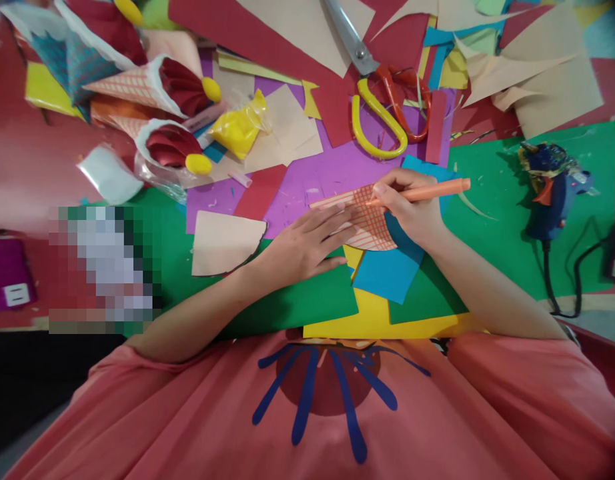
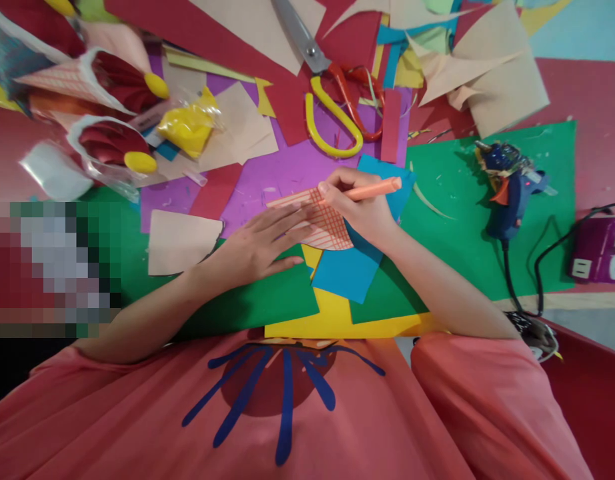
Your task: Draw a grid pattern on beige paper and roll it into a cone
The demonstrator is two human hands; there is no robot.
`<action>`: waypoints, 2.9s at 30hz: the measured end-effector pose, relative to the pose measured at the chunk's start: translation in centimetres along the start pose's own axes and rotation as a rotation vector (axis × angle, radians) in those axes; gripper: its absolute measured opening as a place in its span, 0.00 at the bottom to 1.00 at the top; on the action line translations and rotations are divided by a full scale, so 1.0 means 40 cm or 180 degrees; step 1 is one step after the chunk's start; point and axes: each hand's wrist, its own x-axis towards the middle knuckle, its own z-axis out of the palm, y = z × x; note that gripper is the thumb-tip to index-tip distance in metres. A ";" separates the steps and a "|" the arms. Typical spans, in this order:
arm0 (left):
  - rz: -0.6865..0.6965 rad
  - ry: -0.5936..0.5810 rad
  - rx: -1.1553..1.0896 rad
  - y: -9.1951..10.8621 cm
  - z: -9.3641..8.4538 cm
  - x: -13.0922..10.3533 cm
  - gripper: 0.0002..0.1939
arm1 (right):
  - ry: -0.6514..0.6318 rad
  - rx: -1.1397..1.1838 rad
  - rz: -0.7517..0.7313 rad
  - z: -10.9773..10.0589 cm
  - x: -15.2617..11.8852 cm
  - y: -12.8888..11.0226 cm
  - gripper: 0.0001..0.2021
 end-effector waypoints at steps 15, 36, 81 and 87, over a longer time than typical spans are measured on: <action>-0.0064 -0.0090 -0.0148 0.001 0.000 0.000 0.25 | -0.0182 -0.0232 -0.0098 0.001 0.000 0.009 0.13; -0.0041 -0.0076 -0.0119 0.000 -0.005 0.001 0.25 | -0.0142 -0.0357 -0.0136 0.002 0.000 0.016 0.10; -0.0111 -0.0118 -0.0203 -0.003 0.000 -0.004 0.24 | -0.0440 -0.0393 -0.0071 0.002 0.004 0.008 0.10; -0.0086 -0.0016 -0.0099 -0.007 0.005 -0.006 0.24 | -0.0406 0.0074 0.0056 -0.003 0.008 -0.003 0.10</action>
